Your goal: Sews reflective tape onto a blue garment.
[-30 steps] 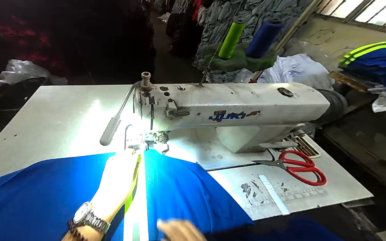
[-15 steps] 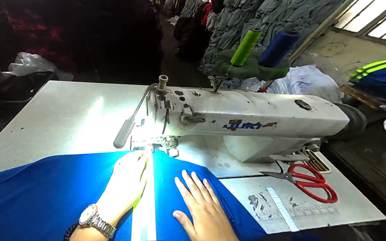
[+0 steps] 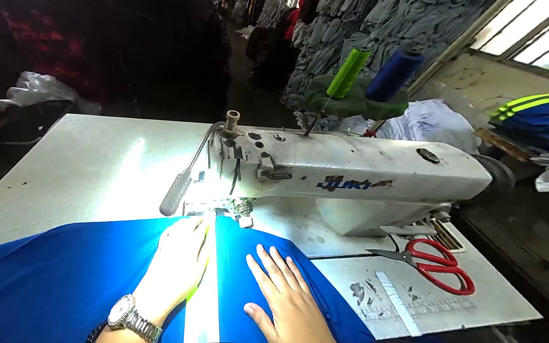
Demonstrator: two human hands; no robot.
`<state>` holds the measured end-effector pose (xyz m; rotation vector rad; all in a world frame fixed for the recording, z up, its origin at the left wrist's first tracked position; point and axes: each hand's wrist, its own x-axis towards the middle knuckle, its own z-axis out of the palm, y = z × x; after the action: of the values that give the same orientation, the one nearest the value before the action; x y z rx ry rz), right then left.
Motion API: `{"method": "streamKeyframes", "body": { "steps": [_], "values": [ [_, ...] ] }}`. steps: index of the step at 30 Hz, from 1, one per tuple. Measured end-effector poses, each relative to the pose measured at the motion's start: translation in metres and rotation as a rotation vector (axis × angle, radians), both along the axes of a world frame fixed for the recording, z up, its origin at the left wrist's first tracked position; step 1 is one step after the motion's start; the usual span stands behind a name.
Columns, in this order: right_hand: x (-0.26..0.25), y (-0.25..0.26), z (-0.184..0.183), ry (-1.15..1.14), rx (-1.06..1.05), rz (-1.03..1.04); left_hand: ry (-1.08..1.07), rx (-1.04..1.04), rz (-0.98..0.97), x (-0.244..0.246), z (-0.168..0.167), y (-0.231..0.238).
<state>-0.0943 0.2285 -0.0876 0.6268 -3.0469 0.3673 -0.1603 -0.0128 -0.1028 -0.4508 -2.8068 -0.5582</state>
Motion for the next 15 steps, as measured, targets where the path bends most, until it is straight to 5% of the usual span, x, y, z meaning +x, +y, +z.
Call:
{"method": "streamKeyframes", "body": {
  "steps": [15],
  "values": [
    [-0.022, 0.008, -0.007, 0.052, 0.017, 0.066, -0.015, -0.003, 0.008, -0.006, 0.0, 0.0]
  ]
}}
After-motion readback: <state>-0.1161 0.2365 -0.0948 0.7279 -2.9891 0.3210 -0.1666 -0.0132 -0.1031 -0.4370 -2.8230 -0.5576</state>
